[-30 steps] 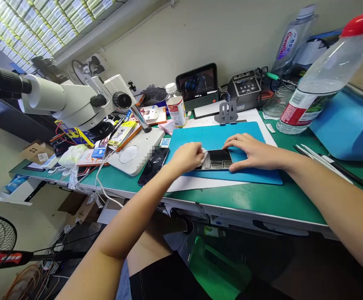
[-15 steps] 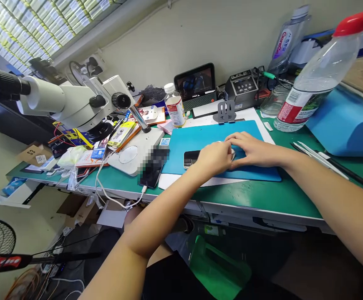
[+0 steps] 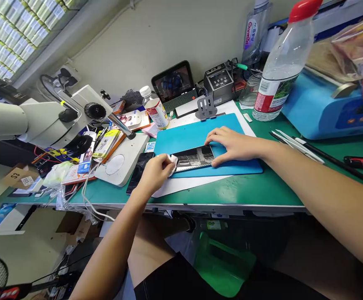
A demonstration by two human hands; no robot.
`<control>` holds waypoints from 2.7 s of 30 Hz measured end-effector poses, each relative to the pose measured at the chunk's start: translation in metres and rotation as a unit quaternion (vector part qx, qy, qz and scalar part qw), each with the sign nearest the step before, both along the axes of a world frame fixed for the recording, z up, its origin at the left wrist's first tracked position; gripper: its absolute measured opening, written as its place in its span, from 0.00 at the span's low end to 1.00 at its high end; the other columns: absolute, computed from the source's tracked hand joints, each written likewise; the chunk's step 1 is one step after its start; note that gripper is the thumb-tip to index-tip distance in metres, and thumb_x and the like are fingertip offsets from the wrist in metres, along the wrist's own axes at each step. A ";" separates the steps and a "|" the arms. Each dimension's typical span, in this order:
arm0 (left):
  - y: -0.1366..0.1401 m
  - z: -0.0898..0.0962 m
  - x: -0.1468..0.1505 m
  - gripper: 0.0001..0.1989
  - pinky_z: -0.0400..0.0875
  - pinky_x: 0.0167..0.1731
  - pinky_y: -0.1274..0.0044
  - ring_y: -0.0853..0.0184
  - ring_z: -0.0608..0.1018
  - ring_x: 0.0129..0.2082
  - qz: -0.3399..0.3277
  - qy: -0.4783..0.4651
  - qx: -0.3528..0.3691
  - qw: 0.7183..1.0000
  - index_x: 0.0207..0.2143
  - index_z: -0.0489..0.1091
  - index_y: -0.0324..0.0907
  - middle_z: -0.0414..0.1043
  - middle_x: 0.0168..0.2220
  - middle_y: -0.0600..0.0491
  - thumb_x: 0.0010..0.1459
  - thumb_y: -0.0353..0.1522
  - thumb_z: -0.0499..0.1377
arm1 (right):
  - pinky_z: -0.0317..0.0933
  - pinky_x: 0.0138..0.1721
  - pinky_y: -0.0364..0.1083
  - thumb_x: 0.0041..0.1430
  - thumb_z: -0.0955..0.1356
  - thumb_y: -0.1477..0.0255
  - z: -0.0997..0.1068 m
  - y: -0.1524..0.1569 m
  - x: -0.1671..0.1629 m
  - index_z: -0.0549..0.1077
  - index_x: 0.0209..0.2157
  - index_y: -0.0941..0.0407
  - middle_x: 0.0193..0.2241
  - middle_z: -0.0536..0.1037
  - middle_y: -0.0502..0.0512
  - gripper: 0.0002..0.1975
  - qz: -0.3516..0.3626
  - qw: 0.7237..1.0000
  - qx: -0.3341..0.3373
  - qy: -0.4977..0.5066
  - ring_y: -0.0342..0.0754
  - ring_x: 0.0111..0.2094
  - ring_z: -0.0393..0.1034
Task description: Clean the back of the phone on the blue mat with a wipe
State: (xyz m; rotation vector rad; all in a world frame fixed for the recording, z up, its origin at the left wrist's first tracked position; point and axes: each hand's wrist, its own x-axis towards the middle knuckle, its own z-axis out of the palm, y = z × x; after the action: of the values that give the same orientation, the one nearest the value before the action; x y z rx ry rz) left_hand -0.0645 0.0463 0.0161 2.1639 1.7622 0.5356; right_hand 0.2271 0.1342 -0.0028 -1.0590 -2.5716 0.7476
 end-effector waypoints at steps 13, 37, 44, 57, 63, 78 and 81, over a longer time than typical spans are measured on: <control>0.013 0.000 -0.005 0.10 0.62 0.30 0.77 0.67 0.74 0.28 0.033 -0.057 -0.020 0.998 0.24 0.64 0.44 0.72 0.25 0.58 0.58 0.30 0.59 | 0.57 0.60 0.70 0.43 0.71 0.40 0.007 -0.001 -0.003 0.74 0.54 0.45 0.57 0.69 0.60 0.39 -0.014 1.000 -0.011 -0.026 0.72 0.62 0.56; 0.076 0.012 0.084 0.07 0.64 0.29 0.76 0.63 0.75 0.30 -0.074 0.006 -0.056 0.996 0.26 0.69 0.43 0.76 0.28 0.53 0.56 0.29 0.62 | 0.59 0.58 0.67 0.44 0.72 0.40 0.009 -0.002 -0.003 0.70 0.55 0.48 0.54 0.71 0.61 0.41 -0.007 1.000 0.002 -0.020 0.69 0.58 0.60; 0.061 0.007 -0.006 0.09 0.61 0.30 0.76 0.66 0.72 0.28 -0.035 0.009 -0.068 0.997 0.25 0.64 0.44 0.70 0.26 0.56 0.57 0.29 0.59 | 0.59 0.58 0.67 0.42 0.73 0.41 -0.001 0.004 -0.003 0.71 0.57 0.46 0.54 0.72 0.61 0.42 -0.012 1.000 0.019 -0.009 0.71 0.58 0.60; 0.018 0.015 0.010 0.11 0.59 0.32 0.73 0.59 0.73 0.35 -0.118 0.058 -0.046 0.990 0.24 0.62 0.44 0.71 0.26 0.53 0.58 0.28 0.59 | 0.60 0.58 0.66 0.45 0.72 0.41 0.001 0.003 -0.004 0.69 0.58 0.48 0.56 0.70 0.61 0.42 -0.014 1.000 0.005 -0.020 0.69 0.59 0.59; 0.047 0.017 0.072 0.04 0.61 0.37 0.73 0.59 0.76 0.39 -0.200 0.063 -0.063 0.976 0.30 0.69 0.44 0.76 0.33 0.54 0.60 0.30 0.58 | 0.56 0.60 0.67 0.44 0.72 0.40 -0.001 0.002 -0.004 0.73 0.52 0.49 0.54 0.70 0.61 0.39 0.000 1.000 0.023 -0.016 0.68 0.59 0.58; 0.097 0.018 0.031 0.11 0.58 0.30 0.76 0.68 0.69 0.28 -0.194 0.039 -0.120 0.973 0.26 0.64 0.43 0.66 0.26 0.59 0.58 0.36 0.60 | 0.57 0.60 0.68 0.45 0.71 0.39 0.004 -0.001 -0.003 0.70 0.57 0.49 0.57 0.69 0.62 0.43 -0.003 1.000 0.002 -0.025 0.70 0.61 0.58; 0.088 0.024 -0.002 0.11 0.57 0.29 0.76 0.68 0.69 0.27 -0.177 0.062 -0.128 0.974 0.24 0.63 0.43 0.66 0.24 0.58 0.56 0.33 0.61 | 0.56 0.61 0.69 0.44 0.71 0.39 0.003 0.001 -0.004 0.72 0.57 0.48 0.59 0.67 0.62 0.43 -0.010 0.999 0.000 -0.031 0.72 0.62 0.56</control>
State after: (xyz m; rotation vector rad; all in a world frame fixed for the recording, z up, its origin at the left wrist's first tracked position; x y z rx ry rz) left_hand -0.0662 0.1346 0.0406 2.2860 1.3624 0.0816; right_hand 0.2234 0.1351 0.0002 -1.1221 -2.6089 0.7204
